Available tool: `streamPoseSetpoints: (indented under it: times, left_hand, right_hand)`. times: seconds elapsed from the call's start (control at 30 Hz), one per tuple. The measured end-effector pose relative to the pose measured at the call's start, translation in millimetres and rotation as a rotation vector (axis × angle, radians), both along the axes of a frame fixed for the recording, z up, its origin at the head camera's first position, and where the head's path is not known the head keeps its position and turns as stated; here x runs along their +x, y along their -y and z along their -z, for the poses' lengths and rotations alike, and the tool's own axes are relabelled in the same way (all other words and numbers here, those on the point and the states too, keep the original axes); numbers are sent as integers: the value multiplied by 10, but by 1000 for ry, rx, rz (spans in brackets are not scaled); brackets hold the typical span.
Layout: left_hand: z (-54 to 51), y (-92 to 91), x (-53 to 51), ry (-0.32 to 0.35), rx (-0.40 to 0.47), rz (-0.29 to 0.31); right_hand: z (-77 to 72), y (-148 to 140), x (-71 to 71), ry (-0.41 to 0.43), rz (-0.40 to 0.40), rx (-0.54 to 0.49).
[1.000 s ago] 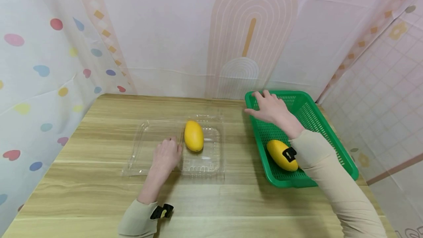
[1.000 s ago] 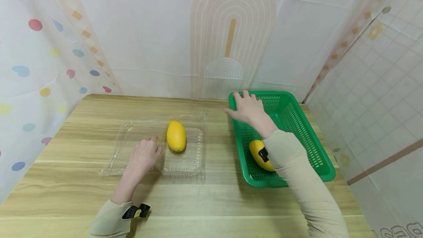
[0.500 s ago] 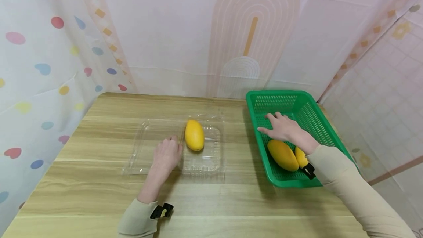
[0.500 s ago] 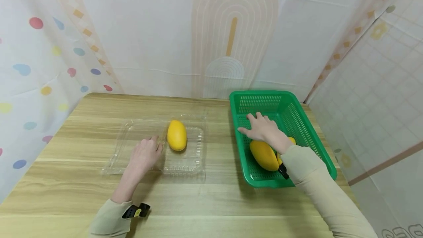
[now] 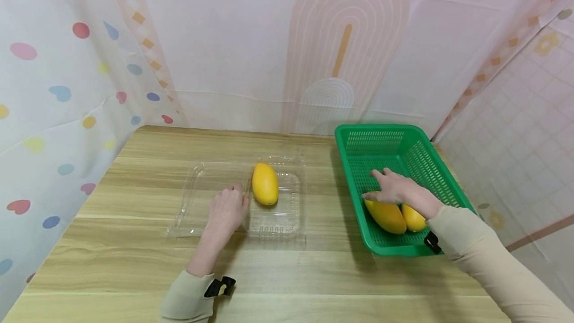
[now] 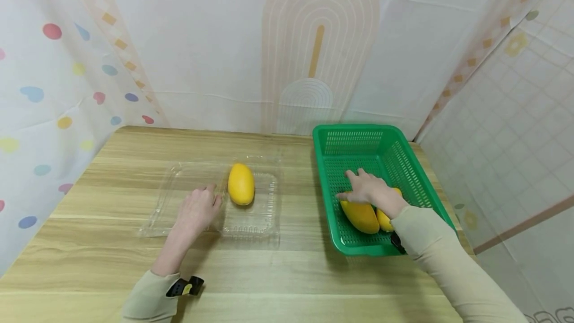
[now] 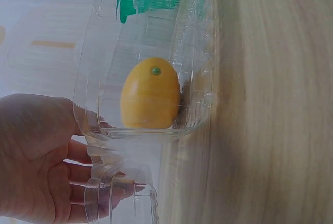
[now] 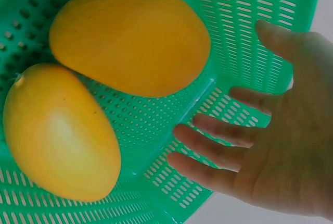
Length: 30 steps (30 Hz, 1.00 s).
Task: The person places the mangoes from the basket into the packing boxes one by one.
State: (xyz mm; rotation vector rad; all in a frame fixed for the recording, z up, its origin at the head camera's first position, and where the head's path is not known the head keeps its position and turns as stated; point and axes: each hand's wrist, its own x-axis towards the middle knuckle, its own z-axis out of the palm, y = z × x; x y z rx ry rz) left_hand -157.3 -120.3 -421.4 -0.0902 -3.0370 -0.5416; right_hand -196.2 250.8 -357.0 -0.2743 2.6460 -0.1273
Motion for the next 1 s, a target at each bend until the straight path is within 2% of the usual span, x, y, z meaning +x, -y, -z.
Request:
streamPoseSetpoints:
  times: [0.3,0.6,1.0]
  left_hand:
    - [10,-1,-3,1,-4,7]
    - [3,10,-2,4,7,4]
    - [-3,10,-8,-4,3,9]
  right_hand:
    - [82,-45,8,173,-7,11]
    - [170,-63,-37,334,76,-9]
    - [205,7,-59,314,-31,40]
